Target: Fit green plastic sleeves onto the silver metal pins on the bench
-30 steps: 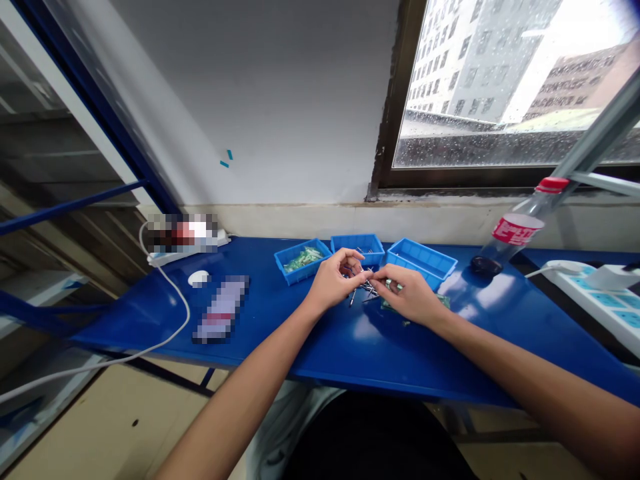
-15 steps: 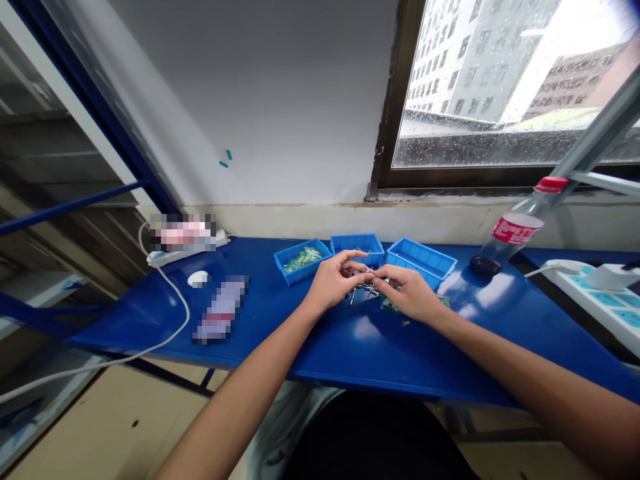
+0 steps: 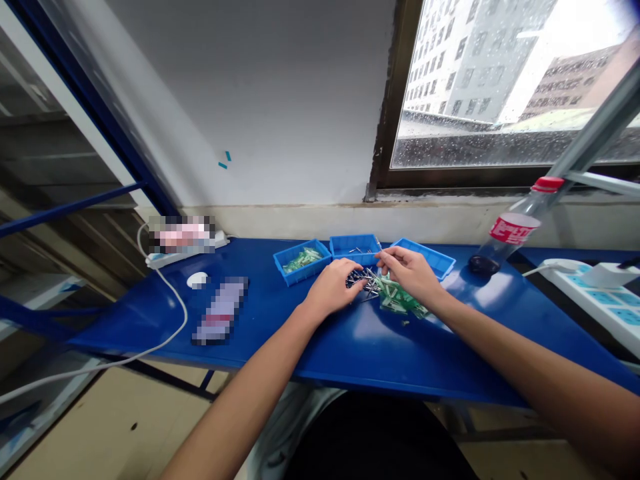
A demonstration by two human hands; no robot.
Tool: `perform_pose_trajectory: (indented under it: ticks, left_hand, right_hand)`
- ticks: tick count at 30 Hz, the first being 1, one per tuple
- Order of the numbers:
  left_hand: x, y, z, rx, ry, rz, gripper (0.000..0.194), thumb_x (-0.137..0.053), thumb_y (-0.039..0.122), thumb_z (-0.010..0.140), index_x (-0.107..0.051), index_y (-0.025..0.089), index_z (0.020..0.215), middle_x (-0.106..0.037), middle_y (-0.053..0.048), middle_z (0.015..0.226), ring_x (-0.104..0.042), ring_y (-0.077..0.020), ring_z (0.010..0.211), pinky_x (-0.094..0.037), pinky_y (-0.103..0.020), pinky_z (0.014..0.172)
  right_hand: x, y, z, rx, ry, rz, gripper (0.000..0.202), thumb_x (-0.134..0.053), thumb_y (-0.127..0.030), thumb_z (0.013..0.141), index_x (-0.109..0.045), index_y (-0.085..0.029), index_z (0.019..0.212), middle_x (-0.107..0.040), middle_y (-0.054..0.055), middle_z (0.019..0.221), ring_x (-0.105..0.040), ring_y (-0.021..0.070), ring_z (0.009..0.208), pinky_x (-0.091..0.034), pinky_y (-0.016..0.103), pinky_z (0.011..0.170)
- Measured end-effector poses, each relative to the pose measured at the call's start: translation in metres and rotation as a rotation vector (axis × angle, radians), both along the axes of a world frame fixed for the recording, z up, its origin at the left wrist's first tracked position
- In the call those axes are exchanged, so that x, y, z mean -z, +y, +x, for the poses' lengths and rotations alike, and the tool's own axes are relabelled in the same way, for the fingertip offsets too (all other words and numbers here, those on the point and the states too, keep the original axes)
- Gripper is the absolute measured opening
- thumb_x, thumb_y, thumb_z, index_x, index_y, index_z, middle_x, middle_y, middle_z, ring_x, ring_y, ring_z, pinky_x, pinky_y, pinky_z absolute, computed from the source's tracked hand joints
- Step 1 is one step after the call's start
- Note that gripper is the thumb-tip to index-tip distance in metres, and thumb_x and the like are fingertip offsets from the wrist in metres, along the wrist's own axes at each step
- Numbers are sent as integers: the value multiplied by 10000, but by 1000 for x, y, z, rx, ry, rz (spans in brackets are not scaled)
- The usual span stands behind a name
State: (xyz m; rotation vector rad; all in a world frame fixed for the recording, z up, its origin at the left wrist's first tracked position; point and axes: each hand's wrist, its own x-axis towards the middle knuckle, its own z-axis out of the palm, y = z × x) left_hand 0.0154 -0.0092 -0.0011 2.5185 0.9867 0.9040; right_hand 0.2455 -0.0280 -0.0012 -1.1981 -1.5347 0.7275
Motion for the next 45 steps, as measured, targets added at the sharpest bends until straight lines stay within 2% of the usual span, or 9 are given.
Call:
perform_pose_trajectory:
  ticks: [5, 9, 11, 14, 21, 27, 33, 37, 45]
  left_hand:
    - [5, 2, -2, -4, 100, -13, 375, -725, 352, 956, -706, 166, 1281, -701, -152, 1338, -652, -327, 1255, -523, -476, 1111]
    - [7, 3, -2, -10, 120, 8, 343, -681, 331, 989, -698, 169, 1291, -701, -140, 1334, -642, -311, 1263, -519, -455, 1124]
    - [8, 3, -2, -11, 119, 11, 326, -676, 323, 992, -701, 174, 1280, -705, -137, 1321, -646, -307, 1250, -525, -452, 1118]
    - [9, 4, -1, -8, 124, 5, 313, -683, 312, 985, -706, 168, 1262, -708, -139, 1310, -651, -307, 1229, -532, -460, 1104]
    - [8, 4, -2, -4, 103, 9, 287, -695, 298, 977, -713, 174, 1234, -718, -134, 1275, -649, -309, 1215, -529, -470, 1095]
    - [4, 0, 2, 43, 28, 7, 285, -685, 336, 997, -716, 184, 1235, -737, -125, 1271, -654, -311, 1230, -517, -474, 1108]
    - [-1, -11, 9, 118, -130, -134, 677, -757, 487, 947, -535, 224, 1529, -749, -107, 1337, -679, -307, 1287, -534, -434, 1099]
    - [-3, -13, 9, 142, -215, -228, 657, -705, 355, 989, -459, 253, 1590, -809, -50, 1176, -763, -240, 1116, -575, -344, 995]
    - [-6, -14, 7, 97, -259, -194, 547, -605, 238, 1008, -502, 230, 1546, -803, -38, 1055, -760, -186, 939, -572, -290, 884]
  right_hand:
    - [-10, 6, -2, 77, -327, 19, 538, -542, -640, 1017, -721, -196, 771, -739, 67, 678, -606, 180, 496, -475, 322, 500]
    - [-14, -8, 6, 69, -765, 277, 273, -575, -421, 1032, -746, -213, 985, -778, 86, 893, -705, 260, 814, -543, 370, 708]
    - [-12, -13, 13, 22, -911, 337, 270, -567, -405, 1044, -757, -213, 1063, -776, 121, 1010, -694, 318, 1013, -563, 404, 779]
    - [-5, -15, 23, -127, -991, 343, 276, -627, -446, 1025, -764, -234, 1136, -774, 121, 1101, -667, 337, 1094, -585, 450, 870]
    - [3, -8, 29, -168, -857, 315, 217, -646, -373, 1008, -766, -229, 1117, -773, 116, 1050, -685, 334, 1025, -568, 523, 927]
    - [0, -11, 25, -53, -553, 250, 160, -652, -371, 1002, -739, -238, 1025, -755, 78, 977, -704, 272, 880, -586, 435, 799]
    - [-4, -24, 7, 31, -181, 217, 254, -718, -467, 969, -732, -233, 1068, -736, 85, 1003, -717, 265, 948, -631, 403, 778]
    - [4, -31, -6, -59, -11, 167, 280, -757, -486, 944, -719, -242, 1078, -708, 69, 980, -722, 249, 934, -663, 423, 842]
    - [14, -28, -7, -91, 31, 53, 440, -807, -518, 900, -690, -237, 1218, -761, 99, 1063, -760, 285, 1014, -665, 464, 918]
